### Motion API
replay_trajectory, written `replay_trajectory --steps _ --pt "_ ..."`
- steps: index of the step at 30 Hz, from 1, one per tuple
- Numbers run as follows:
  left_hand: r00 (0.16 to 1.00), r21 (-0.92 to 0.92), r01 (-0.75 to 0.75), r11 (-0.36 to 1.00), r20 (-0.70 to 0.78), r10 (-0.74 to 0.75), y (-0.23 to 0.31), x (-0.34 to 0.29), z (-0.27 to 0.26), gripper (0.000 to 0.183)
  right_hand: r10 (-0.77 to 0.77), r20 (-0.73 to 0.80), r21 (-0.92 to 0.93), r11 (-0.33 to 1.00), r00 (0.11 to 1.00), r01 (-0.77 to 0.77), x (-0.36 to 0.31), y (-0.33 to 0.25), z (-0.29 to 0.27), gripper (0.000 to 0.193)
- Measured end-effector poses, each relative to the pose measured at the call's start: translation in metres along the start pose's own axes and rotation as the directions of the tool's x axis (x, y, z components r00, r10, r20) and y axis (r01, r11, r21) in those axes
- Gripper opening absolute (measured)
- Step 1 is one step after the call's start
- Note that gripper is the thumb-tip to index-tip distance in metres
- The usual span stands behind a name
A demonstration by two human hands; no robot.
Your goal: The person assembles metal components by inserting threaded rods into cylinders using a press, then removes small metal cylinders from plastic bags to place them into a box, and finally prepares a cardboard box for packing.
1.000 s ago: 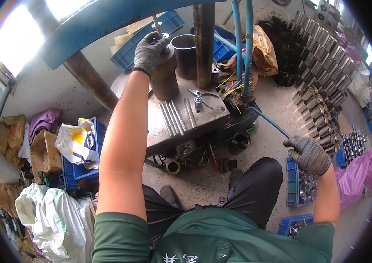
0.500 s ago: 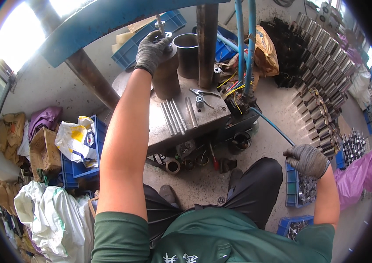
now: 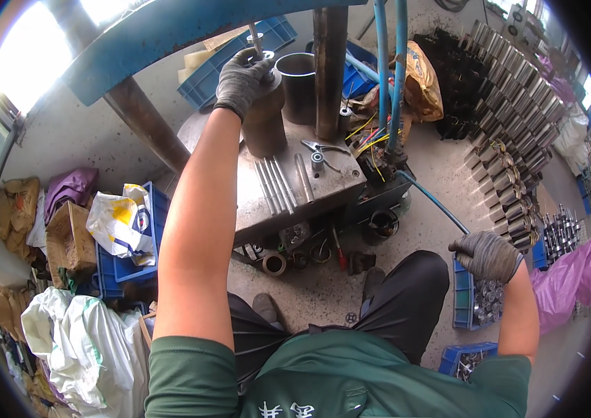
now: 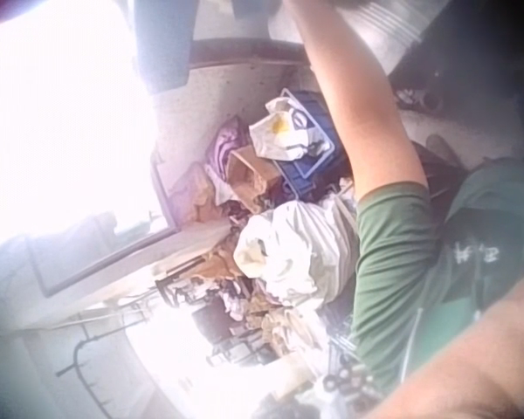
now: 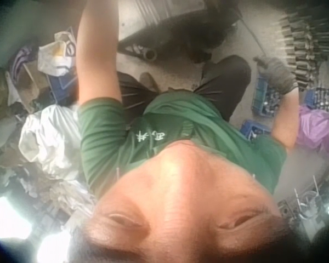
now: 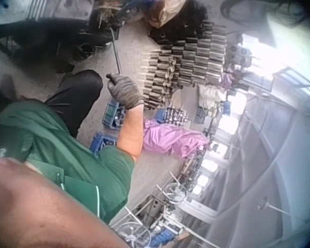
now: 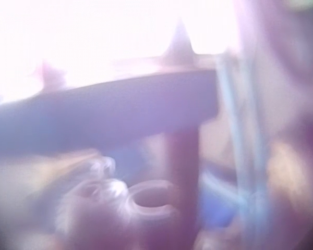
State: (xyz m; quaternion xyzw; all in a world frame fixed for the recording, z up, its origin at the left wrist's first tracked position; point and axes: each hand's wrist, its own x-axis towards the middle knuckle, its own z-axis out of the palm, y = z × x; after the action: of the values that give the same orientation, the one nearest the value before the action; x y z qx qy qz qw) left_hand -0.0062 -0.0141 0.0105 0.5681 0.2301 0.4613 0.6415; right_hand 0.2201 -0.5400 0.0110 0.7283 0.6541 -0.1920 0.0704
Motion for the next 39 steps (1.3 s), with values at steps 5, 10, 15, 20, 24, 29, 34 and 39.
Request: replay_trajectory --steps 5,10,15,20,24,29,34,39 --pt "1.000 0.006 -0.005 1.000 0.002 0.005 -0.002 0.002 -0.002 0.038 0.074 -0.089 0.177 0.982 0.993 -0.057 0.001 0.003 0.001 0.030" --pt "1.000 0.070 -0.016 0.997 -0.009 0.017 -0.001 0.002 -0.002 0.036 0.050 -0.116 0.139 0.990 0.992 -0.034 -0.001 0.004 -0.002 0.032" --pt "1.000 0.065 -0.022 0.998 -0.002 0.022 -0.002 0.002 -0.001 0.036 0.005 0.011 0.010 1.000 1.000 -0.005 0.000 0.006 0.006 0.032" --pt "0.999 0.134 -0.034 0.990 0.009 0.033 -0.004 0.009 -0.009 0.036 0.028 -0.170 0.147 0.989 0.985 -0.002 0.000 -0.001 -0.004 0.029" --pt "1.000 0.057 -0.012 0.998 0.016 0.011 -0.006 0.006 -0.002 0.037 0.127 -0.348 0.247 0.968 0.929 -0.040 -0.001 -0.006 -0.007 0.027" --pt "0.999 0.197 -0.033 0.980 -0.016 0.037 0.001 0.006 -0.004 0.037 -0.069 -0.877 -0.107 0.993 0.475 -0.054 0.024 -0.008 -0.035 0.022" --pt "1.000 0.107 -0.011 0.994 -0.013 0.013 -0.003 0.004 0.000 0.038 -0.013 -0.952 0.015 0.996 0.304 0.088 0.084 0.018 -0.104 0.026" --pt "1.000 0.200 -0.028 0.979 -0.003 0.029 -0.005 0.009 -0.006 0.042 0.009 -0.948 0.038 0.996 0.317 0.086 0.126 0.038 -0.142 0.028"
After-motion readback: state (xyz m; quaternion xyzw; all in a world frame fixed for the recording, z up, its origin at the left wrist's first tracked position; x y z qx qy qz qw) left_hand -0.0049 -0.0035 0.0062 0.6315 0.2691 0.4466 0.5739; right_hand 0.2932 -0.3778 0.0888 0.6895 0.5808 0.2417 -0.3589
